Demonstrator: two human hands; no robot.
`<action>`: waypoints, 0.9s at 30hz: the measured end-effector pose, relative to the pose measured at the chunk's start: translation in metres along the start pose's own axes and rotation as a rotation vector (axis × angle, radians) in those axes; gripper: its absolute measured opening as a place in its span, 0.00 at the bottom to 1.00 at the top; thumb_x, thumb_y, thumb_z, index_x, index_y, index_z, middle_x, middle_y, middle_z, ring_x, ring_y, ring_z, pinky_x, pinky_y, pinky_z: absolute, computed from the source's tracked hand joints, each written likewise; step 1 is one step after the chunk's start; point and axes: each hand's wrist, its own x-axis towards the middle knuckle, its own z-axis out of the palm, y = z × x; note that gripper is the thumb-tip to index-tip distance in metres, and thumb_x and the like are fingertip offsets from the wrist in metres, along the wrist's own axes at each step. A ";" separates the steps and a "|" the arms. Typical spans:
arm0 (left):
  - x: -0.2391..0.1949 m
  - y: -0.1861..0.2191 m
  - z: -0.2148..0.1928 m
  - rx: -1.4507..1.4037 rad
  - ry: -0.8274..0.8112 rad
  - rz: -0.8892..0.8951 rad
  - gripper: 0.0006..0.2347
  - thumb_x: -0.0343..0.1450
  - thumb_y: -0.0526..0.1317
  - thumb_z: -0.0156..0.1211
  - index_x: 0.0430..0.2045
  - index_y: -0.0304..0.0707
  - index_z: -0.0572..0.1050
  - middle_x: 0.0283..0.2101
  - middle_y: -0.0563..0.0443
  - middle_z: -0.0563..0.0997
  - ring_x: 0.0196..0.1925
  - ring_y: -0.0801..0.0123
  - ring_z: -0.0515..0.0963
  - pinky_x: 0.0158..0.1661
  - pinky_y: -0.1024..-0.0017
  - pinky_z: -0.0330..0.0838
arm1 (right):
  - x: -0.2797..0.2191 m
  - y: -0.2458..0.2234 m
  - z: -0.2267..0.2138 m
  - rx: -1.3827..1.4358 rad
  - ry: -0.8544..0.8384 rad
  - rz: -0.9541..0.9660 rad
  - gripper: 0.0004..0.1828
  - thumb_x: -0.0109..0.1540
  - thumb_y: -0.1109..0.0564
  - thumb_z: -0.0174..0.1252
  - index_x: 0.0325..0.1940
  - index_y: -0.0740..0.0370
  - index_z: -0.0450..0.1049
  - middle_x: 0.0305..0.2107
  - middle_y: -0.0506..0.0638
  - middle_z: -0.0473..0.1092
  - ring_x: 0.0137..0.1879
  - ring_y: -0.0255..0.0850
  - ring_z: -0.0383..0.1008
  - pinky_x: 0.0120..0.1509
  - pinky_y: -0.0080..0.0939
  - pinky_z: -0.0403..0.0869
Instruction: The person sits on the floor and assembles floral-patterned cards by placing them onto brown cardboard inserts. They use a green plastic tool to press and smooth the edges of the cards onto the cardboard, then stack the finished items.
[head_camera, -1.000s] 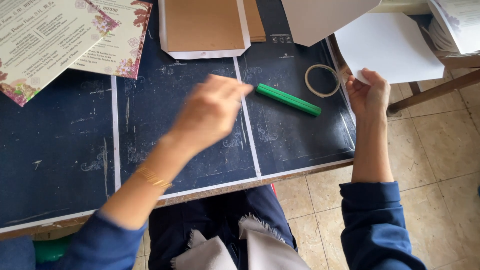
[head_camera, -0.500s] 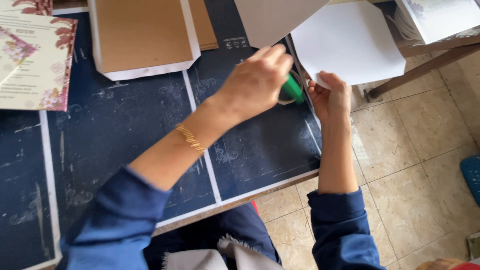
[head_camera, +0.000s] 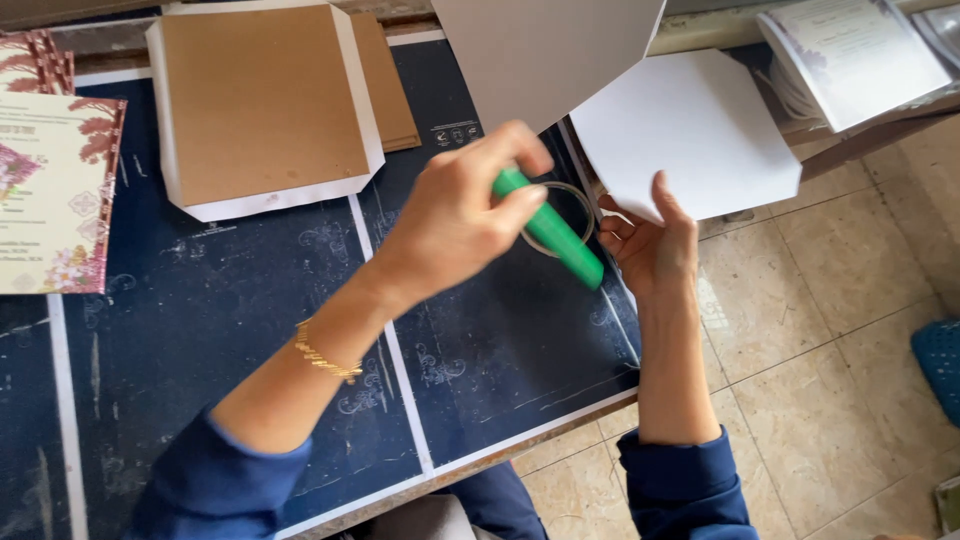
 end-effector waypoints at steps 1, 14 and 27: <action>-0.011 -0.015 -0.008 0.005 -0.007 -0.001 0.05 0.68 0.38 0.53 0.35 0.44 0.71 0.31 0.56 0.79 0.28 0.68 0.76 0.33 0.68 0.66 | 0.003 0.003 -0.006 0.008 0.002 0.003 0.25 0.59 0.43 0.59 0.45 0.71 0.74 0.29 0.63 0.75 0.23 0.44 0.72 0.27 0.37 0.74; -0.043 -0.117 0.117 0.773 -0.044 0.379 0.11 0.70 0.37 0.52 0.46 0.46 0.72 0.49 0.50 0.73 0.60 0.61 0.67 0.58 0.60 0.58 | 0.040 0.029 -0.048 0.087 0.010 -0.274 0.13 0.58 0.62 0.61 0.43 0.68 0.66 0.28 0.61 0.74 0.26 0.56 0.79 0.30 0.53 0.83; 0.042 0.029 0.128 0.860 0.269 0.511 0.03 0.67 0.33 0.63 0.27 0.42 0.76 0.33 0.53 0.77 0.40 0.65 0.75 0.34 0.71 0.73 | -0.002 0.008 -0.019 0.335 0.116 -0.224 0.16 0.57 0.67 0.56 0.48 0.68 0.62 0.37 0.59 0.65 0.42 0.53 0.70 0.45 0.59 0.74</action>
